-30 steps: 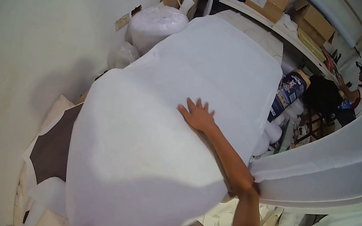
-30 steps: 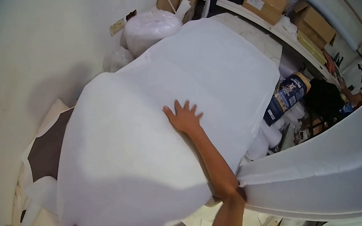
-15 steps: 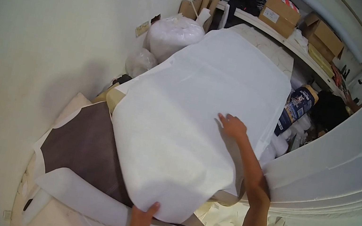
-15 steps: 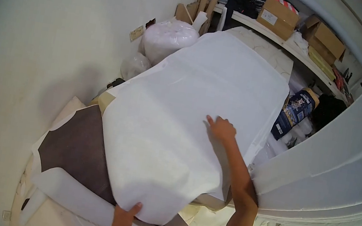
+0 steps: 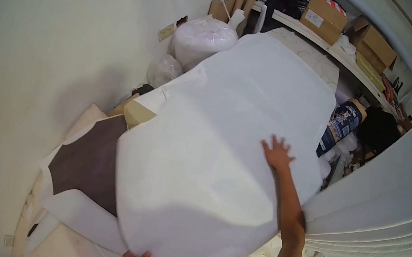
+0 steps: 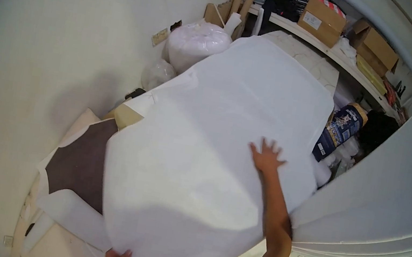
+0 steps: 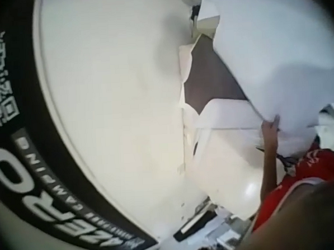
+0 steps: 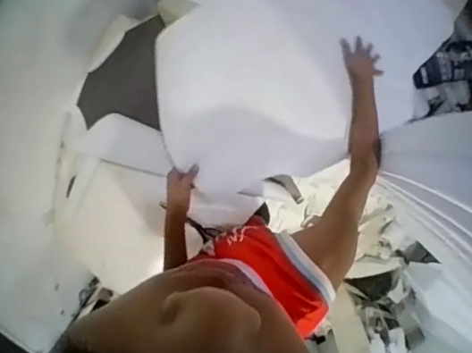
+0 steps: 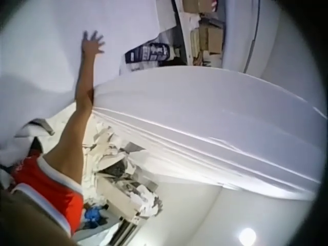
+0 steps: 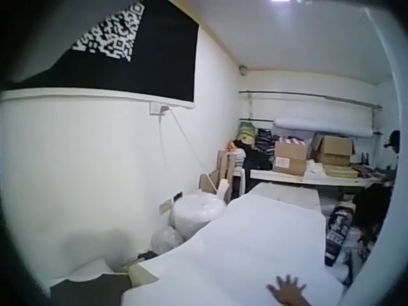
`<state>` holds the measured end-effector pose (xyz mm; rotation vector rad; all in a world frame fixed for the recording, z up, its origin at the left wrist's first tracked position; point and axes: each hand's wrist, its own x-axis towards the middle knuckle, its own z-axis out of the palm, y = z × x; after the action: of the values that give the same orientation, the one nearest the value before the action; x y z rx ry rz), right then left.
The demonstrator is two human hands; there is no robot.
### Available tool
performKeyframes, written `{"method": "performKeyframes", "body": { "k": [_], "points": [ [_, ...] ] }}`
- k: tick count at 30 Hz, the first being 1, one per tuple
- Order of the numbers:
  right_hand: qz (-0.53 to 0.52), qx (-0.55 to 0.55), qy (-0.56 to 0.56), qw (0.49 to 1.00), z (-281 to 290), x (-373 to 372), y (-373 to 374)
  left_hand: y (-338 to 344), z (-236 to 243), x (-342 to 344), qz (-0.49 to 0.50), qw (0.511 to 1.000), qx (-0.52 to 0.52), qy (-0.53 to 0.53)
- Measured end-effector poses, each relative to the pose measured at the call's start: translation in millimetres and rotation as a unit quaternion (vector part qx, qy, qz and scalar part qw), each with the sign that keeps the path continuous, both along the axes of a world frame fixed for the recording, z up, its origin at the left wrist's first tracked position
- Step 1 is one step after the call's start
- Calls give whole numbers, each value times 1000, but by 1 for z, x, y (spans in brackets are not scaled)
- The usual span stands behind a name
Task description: Cutting patterns out of fabric and foam layers using scissors.
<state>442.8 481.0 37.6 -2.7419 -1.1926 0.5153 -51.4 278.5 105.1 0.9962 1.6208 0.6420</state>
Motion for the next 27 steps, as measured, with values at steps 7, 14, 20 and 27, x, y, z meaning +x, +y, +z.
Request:
{"method": "performKeyframes", "body": {
  "k": [7, 14, 20, 27],
  "points": [
    [214, 36, 44, 975, -13, 11, 27, 45, 10, 20, 110, 990, 8, -91],
    [248, 59, 14, 967, -24, 7, 55, 12, -1, 16, 20, 955, -35, -292],
    [394, 130, 76, 907, -36, 17, 58, -4, -11, -6, 76, 954, -11, -289],
    [347, 120, 91, 926, -35, 21, 43, -2, -2, 15, 46, 969, 30, -241]
  ]
}}
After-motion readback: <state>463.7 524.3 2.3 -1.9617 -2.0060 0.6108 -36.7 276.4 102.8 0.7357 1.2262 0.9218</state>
